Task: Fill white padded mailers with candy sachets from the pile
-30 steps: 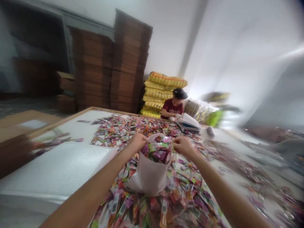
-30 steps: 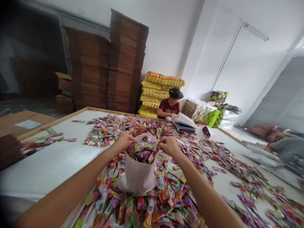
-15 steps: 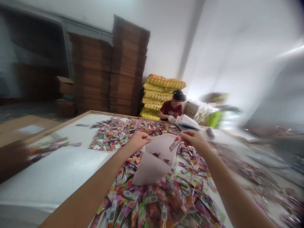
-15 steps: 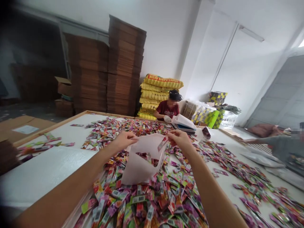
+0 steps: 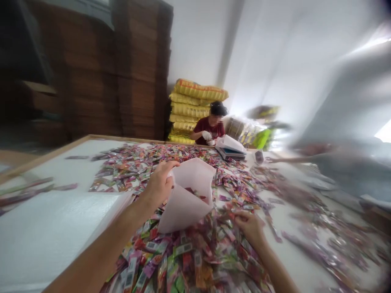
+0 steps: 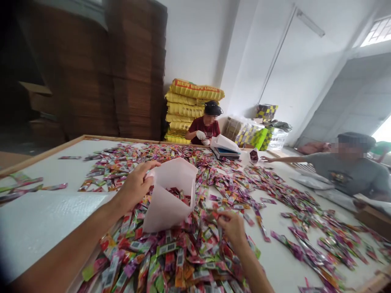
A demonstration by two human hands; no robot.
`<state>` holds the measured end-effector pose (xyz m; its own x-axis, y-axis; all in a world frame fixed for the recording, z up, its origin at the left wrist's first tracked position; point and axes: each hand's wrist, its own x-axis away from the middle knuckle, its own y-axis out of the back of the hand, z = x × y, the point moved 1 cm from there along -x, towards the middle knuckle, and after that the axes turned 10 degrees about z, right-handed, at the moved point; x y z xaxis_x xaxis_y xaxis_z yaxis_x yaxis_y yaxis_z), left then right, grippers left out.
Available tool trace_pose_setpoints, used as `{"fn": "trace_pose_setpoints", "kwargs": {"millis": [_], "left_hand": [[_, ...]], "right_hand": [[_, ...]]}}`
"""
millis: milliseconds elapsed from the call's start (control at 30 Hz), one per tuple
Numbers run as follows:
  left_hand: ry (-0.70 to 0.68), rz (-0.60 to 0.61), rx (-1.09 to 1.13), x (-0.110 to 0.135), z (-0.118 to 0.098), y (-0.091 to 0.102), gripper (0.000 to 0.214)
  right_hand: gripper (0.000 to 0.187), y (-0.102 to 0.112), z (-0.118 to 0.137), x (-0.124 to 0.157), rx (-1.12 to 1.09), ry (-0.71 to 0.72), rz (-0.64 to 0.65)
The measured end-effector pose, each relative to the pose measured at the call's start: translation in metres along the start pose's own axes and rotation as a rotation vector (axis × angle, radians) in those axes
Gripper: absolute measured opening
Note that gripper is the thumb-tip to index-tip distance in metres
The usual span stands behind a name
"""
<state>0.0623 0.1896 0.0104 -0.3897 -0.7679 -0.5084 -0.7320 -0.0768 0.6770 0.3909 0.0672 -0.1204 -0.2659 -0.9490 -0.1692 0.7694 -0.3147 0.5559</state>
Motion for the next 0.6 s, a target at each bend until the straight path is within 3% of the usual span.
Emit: {"fn": "trace_pose_setpoints", "kwargs": {"millis": [67, 133, 200, 267, 333, 400, 467, 600], "left_hand": [[-0.031, 0.028, 0.011, -0.002, 0.001, 0.001, 0.051], [-0.015, 0.097, 0.046, -0.002, 0.001, 0.0, 0.051], [0.019, 0.129, 0.085, -0.001, 0.0, -0.002, 0.052], [0.047, 0.108, 0.124, -0.002, -0.002, -0.003, 0.054], [0.098, 0.096, 0.173, -0.004, -0.004, -0.001, 0.062], [0.176, 0.143, 0.244, -0.005, -0.004, 0.002, 0.067], [0.267, 0.191, 0.319, -0.005, -0.001, 0.006, 0.066], [0.415, 0.173, 0.487, -0.005, 0.012, 0.006, 0.067]], "right_hand": [[0.03, 0.043, 0.057, -0.02, -0.171, 0.004, -0.086], [0.038, 0.07, 0.12, -0.03, -0.323, 0.106, -0.158], [0.036, 0.07, 0.173, -0.036, -0.447, 0.258, -0.178], [0.032, 0.047, 0.207, -0.042, -0.545, 0.382, -0.14], [0.028, 0.014, 0.219, -0.052, -0.481, 0.49, -0.002], [0.03, -0.013, 0.216, -0.061, -0.202, 0.597, 0.227], [0.037, -0.023, 0.205, -0.064, 0.048, 0.63, 0.384], [0.051, -0.013, 0.19, -0.051, 0.101, 0.547, 0.354]]}}
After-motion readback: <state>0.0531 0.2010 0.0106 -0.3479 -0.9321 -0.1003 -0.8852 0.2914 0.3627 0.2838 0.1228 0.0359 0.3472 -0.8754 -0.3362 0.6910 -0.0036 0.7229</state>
